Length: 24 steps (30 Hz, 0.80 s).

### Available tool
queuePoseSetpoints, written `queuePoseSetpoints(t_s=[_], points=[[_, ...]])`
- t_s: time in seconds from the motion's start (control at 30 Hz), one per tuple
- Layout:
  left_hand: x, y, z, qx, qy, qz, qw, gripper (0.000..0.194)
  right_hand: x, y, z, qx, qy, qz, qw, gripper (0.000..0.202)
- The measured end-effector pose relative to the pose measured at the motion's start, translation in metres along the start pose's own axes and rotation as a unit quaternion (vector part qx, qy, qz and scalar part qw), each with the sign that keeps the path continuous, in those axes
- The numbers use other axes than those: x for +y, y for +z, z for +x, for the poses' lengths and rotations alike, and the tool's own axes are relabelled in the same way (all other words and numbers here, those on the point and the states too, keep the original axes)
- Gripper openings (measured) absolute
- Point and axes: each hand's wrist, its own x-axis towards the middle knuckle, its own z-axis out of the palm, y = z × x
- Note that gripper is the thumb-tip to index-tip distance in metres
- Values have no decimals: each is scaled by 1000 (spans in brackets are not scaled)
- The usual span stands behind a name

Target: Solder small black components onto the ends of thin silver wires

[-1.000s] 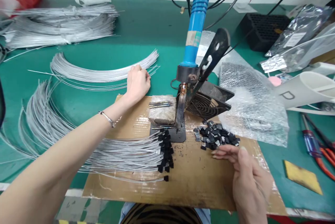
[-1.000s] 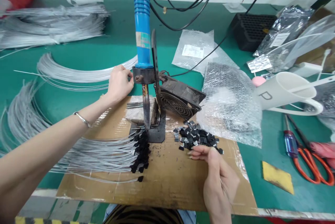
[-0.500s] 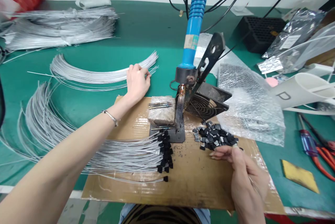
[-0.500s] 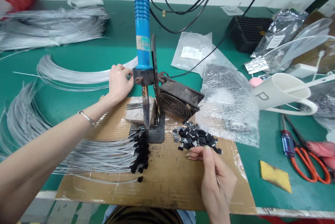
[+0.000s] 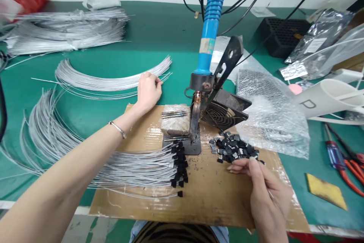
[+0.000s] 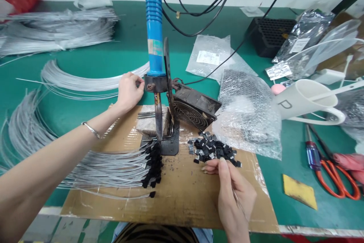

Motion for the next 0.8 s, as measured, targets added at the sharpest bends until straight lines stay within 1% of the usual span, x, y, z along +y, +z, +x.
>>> queuePoseSetpoints(t_s=[0.1, 0.17, 0.33, 0.4, 0.47, 0.53, 0.57, 0.63, 0.73, 0.8], points=[[-3, -2, 0, -7, -6, -10, 1000, 31, 2, 0, 1, 0, 1, -1, 1000, 52], [-3, -2, 0, -7, -10, -16, 1000, 36, 2, 0, 1, -3, 0, 1, 1000, 52], [-2, 0, 3, 13, -30, -43, 999, 36, 0, 0, 0, -1, 2, -1, 1000, 50], [1, -2, 4, 25, -37, -65, 997, 28, 1, 0, 0, -3, 3, 0, 1000, 51], [4, -10, 3, 38, -38, -94, 994, 17, 1, 0, 0, -4, 4, -2, 1000, 51], [9, -25, -3, 47, -37, -126, 990, 16, 1, 0, -1, -1, 2, 0, 1000, 50], [11, -36, -8, 50, -37, -140, 988, 16, 1, -1, -1, 0, -1, 5, 1000, 49], [15, -62, -26, 53, -32, -164, 985, 15, -1, -2, -1, -6, -20, 19, 1000, 45], [18, -107, -68, 25, -12, -180, 983, 15, -5, -4, -4, -11, -88, 18, 996, 38], [17, -130, -103, 1, 0, -170, 985, 15, -9, -3, -11, -21, -148, 8, 989, 29]])
